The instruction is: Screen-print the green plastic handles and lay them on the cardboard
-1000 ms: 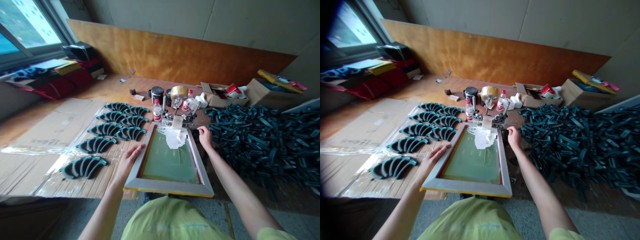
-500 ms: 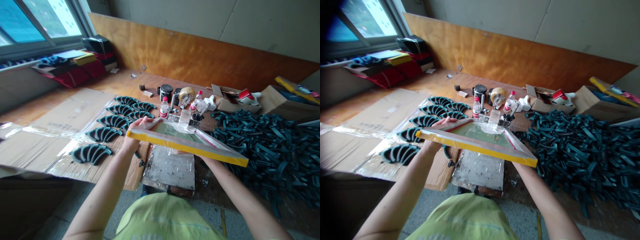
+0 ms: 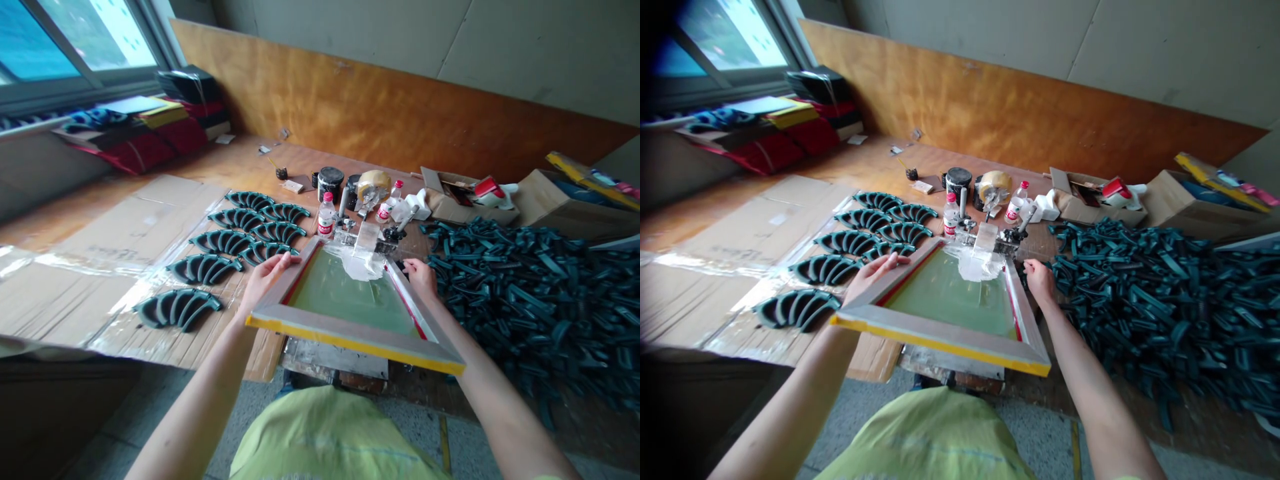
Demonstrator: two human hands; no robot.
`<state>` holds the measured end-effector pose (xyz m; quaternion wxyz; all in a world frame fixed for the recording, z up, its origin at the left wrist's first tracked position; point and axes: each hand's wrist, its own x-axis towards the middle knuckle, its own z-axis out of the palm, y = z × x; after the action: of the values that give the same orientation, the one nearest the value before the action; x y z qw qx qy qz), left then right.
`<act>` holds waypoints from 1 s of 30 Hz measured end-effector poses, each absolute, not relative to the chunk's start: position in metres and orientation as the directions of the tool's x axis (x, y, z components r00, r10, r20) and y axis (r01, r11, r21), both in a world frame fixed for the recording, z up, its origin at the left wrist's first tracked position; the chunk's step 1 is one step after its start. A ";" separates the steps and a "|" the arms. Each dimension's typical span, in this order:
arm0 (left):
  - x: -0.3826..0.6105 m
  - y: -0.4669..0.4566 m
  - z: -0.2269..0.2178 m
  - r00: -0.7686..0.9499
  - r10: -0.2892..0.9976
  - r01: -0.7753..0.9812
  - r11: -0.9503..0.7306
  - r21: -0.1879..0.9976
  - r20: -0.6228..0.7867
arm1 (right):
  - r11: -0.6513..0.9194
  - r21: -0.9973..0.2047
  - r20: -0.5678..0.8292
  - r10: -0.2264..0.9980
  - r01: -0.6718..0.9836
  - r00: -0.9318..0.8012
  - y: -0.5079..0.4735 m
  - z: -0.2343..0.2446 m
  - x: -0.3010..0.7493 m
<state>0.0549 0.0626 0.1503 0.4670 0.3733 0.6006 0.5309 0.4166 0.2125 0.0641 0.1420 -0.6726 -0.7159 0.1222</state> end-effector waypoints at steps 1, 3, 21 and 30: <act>0.053 0.056 0.145 -0.274 0.943 -0.012 0.192 0.981 -0.188 | 0.091 -0.413 0.085 0.994 0.906 -0.061 0.215 0.069 0.411; 0.052 0.043 0.130 -0.245 0.934 0.021 0.272 0.962 -0.259 | 0.239 -0.478 0.235 0.962 0.845 -0.139 0.219 0.080 0.393; 0.056 0.027 0.011 -0.173 0.883 -0.056 0.433 0.900 -0.436 | 0.795 -0.182 0.051 0.596 0.579 -0.802 0.166 0.076 0.342; 0.058 0.025 0.010 -0.211 0.894 -0.032 0.397 0.917 -0.395 | 0.787 -0.207 0.215 0.616 0.581 -0.758 0.168 0.071 0.338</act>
<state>0.0575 0.0250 0.0097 0.5318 0.3342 0.6449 0.4354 0.3382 0.1681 0.0707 0.1369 -0.3199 -0.9354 0.0637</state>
